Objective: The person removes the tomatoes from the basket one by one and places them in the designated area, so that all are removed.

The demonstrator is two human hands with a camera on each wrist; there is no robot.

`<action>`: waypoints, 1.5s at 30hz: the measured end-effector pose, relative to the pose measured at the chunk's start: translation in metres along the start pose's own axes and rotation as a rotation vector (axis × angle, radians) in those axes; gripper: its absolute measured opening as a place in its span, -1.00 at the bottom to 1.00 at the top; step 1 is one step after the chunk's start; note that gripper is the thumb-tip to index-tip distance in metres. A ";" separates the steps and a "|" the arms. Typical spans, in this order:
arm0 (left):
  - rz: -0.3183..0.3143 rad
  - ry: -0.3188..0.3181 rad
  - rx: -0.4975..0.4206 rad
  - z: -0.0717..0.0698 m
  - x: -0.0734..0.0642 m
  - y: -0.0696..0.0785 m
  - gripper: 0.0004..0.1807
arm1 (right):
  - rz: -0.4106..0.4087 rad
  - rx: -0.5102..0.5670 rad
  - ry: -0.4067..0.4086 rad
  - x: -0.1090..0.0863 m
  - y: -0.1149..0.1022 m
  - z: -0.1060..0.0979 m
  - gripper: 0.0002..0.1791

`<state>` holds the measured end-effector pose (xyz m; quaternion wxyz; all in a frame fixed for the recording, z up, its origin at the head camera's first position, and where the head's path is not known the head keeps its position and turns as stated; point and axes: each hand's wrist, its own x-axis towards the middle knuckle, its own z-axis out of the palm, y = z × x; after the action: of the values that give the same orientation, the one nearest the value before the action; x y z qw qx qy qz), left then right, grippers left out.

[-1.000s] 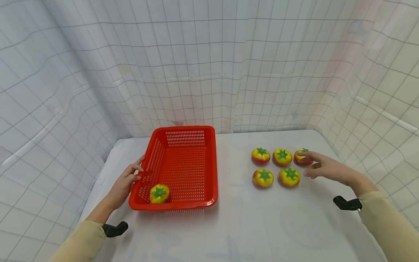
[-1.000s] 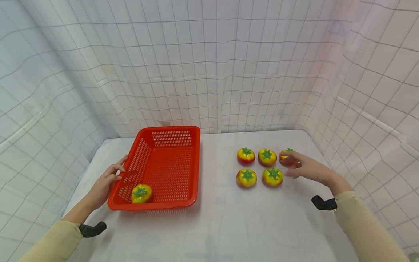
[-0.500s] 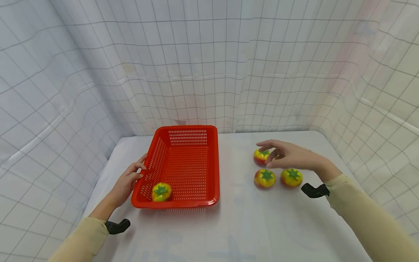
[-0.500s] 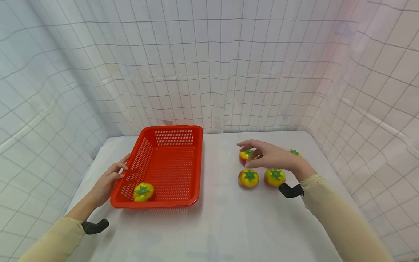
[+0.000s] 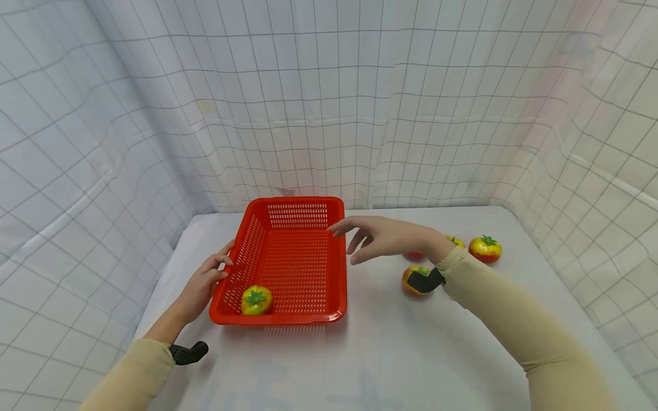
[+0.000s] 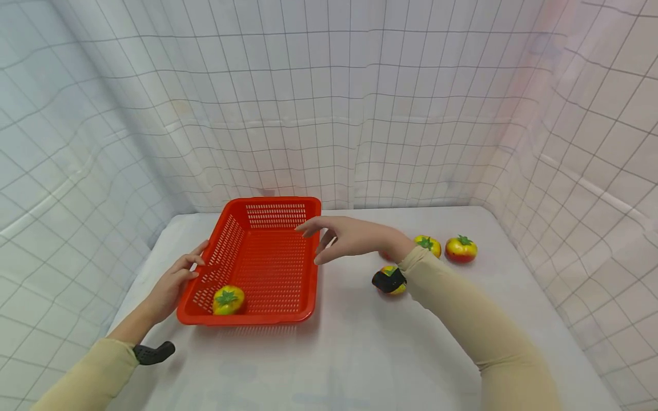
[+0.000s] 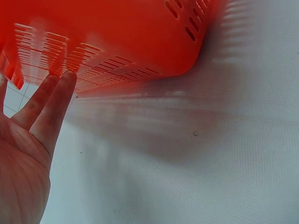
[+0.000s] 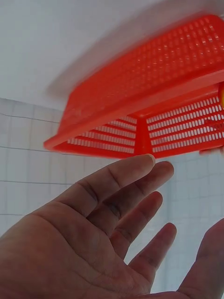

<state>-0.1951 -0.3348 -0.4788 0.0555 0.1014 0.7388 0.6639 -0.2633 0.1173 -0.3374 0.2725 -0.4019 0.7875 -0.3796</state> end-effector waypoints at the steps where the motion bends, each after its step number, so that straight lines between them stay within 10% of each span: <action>1: -0.001 0.000 -0.001 0.000 0.000 0.000 -0.74 | -0.006 0.000 -0.012 0.007 -0.002 0.002 -0.32; 13: 0.006 -0.001 -0.007 0.001 -0.001 0.001 -0.73 | -0.052 0.005 -0.110 0.070 -0.010 0.020 -0.30; 45: 0.003 0.010 0.011 0.001 -0.001 0.001 -0.74 | 0.063 -0.168 -0.283 0.162 -0.020 0.065 -0.24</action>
<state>-0.1935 -0.3337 -0.4784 0.0505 0.0995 0.7427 0.6602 -0.2927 -0.0514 -0.3781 0.3576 -0.4480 0.7824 -0.2433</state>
